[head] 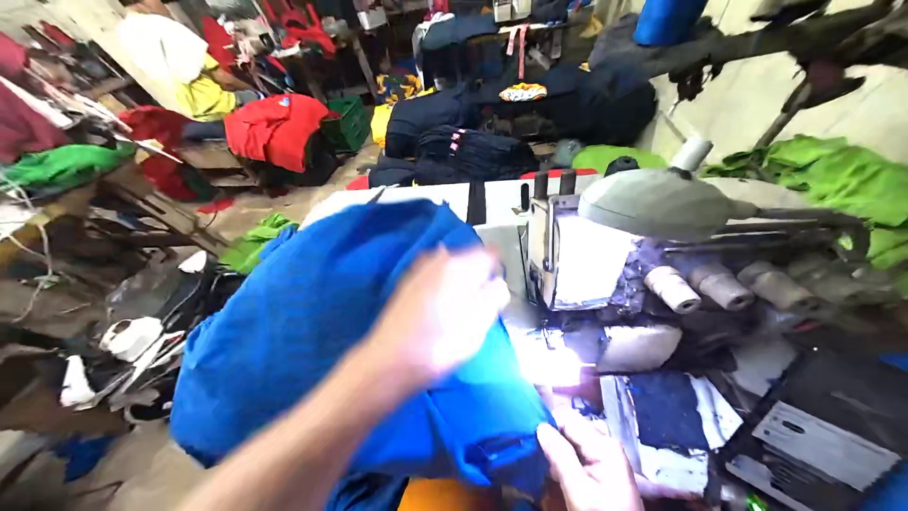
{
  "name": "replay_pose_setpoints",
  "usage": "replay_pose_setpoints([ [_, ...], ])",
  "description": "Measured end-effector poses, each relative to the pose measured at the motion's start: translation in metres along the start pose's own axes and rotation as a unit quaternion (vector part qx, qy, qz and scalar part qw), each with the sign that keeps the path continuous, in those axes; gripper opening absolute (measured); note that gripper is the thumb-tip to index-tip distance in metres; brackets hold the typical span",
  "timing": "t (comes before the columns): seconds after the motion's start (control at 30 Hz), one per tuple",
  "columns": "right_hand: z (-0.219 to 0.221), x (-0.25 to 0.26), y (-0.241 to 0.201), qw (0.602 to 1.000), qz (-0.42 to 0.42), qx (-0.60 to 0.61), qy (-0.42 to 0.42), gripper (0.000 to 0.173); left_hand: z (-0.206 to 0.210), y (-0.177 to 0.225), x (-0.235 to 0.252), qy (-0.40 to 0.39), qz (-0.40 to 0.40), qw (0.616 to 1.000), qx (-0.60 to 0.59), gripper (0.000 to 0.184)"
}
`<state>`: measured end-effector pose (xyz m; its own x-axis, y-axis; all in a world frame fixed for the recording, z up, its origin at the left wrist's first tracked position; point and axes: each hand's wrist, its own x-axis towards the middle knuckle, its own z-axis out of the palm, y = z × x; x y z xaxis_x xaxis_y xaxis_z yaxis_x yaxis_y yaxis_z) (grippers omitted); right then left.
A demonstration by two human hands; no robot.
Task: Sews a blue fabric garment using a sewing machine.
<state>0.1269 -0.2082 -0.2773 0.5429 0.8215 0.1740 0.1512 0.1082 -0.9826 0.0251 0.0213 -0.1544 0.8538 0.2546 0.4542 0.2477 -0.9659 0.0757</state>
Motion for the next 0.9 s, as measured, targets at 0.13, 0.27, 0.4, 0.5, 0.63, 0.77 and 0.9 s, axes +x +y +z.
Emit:
replay_pose_setpoints([
  [0.13,0.002,0.002,0.009,1.0,0.009,-0.016,0.019,0.019,0.059,0.047,-0.024,-0.109,-0.08,0.991,-0.019,0.054],
  [0.27,0.003,0.001,0.017,0.999,0.001,-0.044,0.001,0.016,0.061,0.04,0.013,-0.141,-0.122,0.982,0.015,0.057],
  [0.4,-0.009,-0.003,0.027,0.997,-0.062,0.039,0.027,0.019,0.062,0.043,0.038,-0.181,-0.16,0.97,-0.001,0.075],
  [0.5,-0.008,-0.004,0.031,0.995,-0.066,0.06,0.055,0.019,0.059,0.036,0.044,-0.176,-0.164,0.97,-0.029,0.066],
  [0.63,-0.012,-0.002,0.026,0.999,-0.026,0.024,0.011,0.025,0.026,0.047,-0.01,0.021,-0.045,0.998,-0.039,0.034],
  [0.77,-0.021,-0.004,0.028,0.998,-0.034,0.003,-0.047,0.027,0.03,0.039,-0.086,0.049,0.076,0.996,0.007,0.033],
  [0.9,-0.016,-0.002,0.033,0.999,-0.043,-0.002,-0.023,0.027,0.005,0.043,-0.087,0.017,0.109,0.992,-0.062,0.02],
])
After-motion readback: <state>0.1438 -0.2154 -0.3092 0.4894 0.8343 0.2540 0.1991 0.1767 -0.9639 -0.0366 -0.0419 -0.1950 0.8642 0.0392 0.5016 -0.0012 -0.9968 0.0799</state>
